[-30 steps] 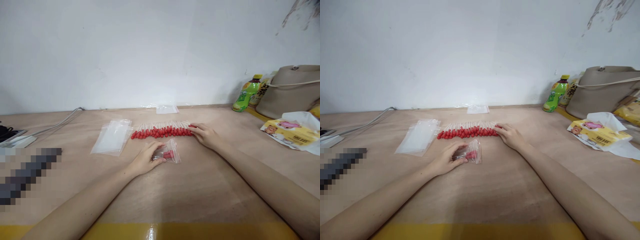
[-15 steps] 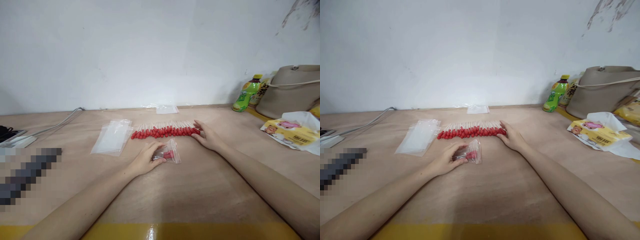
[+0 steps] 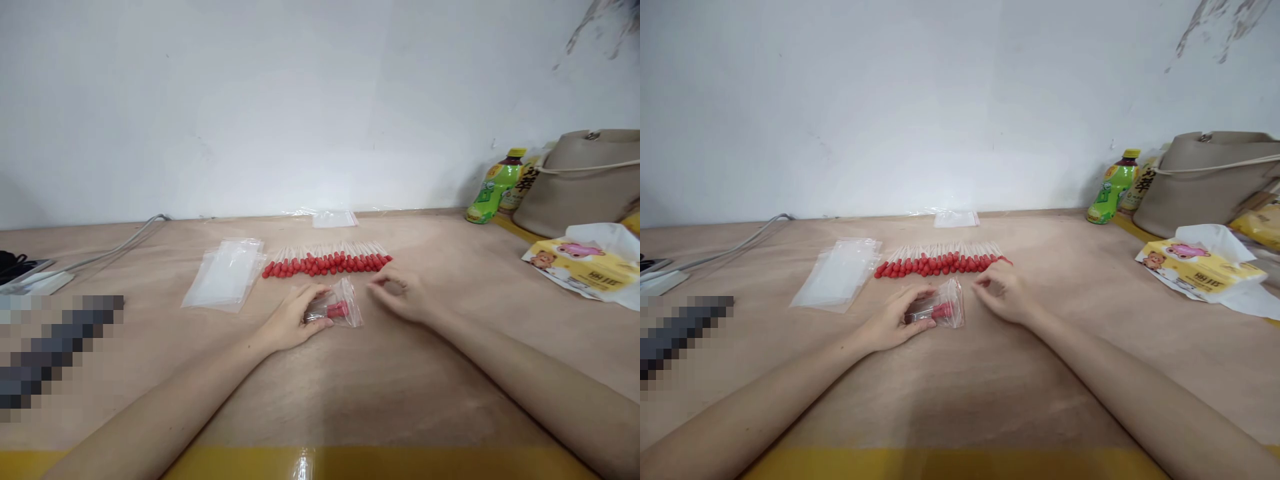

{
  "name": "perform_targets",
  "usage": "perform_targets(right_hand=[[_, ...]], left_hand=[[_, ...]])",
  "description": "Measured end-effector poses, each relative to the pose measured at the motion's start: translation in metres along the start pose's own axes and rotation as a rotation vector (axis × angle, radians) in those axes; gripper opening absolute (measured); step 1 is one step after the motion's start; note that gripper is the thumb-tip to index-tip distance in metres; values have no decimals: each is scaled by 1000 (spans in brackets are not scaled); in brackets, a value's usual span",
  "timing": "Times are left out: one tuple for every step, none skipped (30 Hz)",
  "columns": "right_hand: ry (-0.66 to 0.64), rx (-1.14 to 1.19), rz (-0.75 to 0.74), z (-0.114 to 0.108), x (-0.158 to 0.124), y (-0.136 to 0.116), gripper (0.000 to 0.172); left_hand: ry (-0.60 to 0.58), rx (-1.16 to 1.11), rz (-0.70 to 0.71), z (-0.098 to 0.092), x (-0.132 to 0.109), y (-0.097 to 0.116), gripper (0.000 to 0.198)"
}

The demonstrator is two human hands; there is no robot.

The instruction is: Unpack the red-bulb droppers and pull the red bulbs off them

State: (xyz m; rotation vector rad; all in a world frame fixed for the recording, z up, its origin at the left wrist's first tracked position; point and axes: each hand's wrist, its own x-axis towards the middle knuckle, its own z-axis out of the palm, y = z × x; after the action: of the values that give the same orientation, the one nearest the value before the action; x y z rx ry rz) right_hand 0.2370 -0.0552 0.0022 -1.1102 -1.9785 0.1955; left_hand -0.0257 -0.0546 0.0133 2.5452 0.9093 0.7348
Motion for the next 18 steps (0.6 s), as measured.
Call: perform_targets(right_hand=[[-76,29,-33,5,0,-8,15],[-113,51,-46,10,0,-15,15],[-153,71,-53,13,0,-22,15],[-191,88,-54,16,1,-27,15],[-229,99,-48,18,2,-32,16],[-266,103,-39,19,3,-35,18],[-300,100,-29,18,5,-38,20],[-334,93,-20,18,5,-40,21],[-365,87,-14,17,6,-41,21],[-390,85,-13,17,6,-41,21],[-408,90,-14,16,6,-41,21],[-417,100,-14,16,6,-41,20],[-419,116,-8,16,6,-41,20],[-414,138,9,17,5,-41,19],[-408,167,37,18,5,-42,19],[-408,209,70,19,5,-42,18],[-416,266,107,21,4,-43,17],[-426,332,143,22,3,-43,16]], left_hand=[[-3,3,11,0,0,0,45],[-10,5,22,0,0,1,46],[-19,5,32,0,-1,1,47],[-27,2,42,-1,-1,2,48],[-37,-4,51,-1,-1,3,49],[-45,-10,59,-1,-1,4,49],[-54,-16,65,-1,-1,4,50],[-62,-19,70,-1,-1,5,50],[-72,-18,74,-1,0,5,51],[-82,-14,76,0,0,5,52],[-95,-6,77,0,1,4,53],[-109,6,79,0,1,4,55],[-125,23,80,1,1,3,55],[-141,44,79,1,1,2,56],[-158,67,77,1,1,1,57],[-177,91,72,1,1,1,57],[-196,113,66,1,1,0,58],[-216,132,60,1,1,0,57]])
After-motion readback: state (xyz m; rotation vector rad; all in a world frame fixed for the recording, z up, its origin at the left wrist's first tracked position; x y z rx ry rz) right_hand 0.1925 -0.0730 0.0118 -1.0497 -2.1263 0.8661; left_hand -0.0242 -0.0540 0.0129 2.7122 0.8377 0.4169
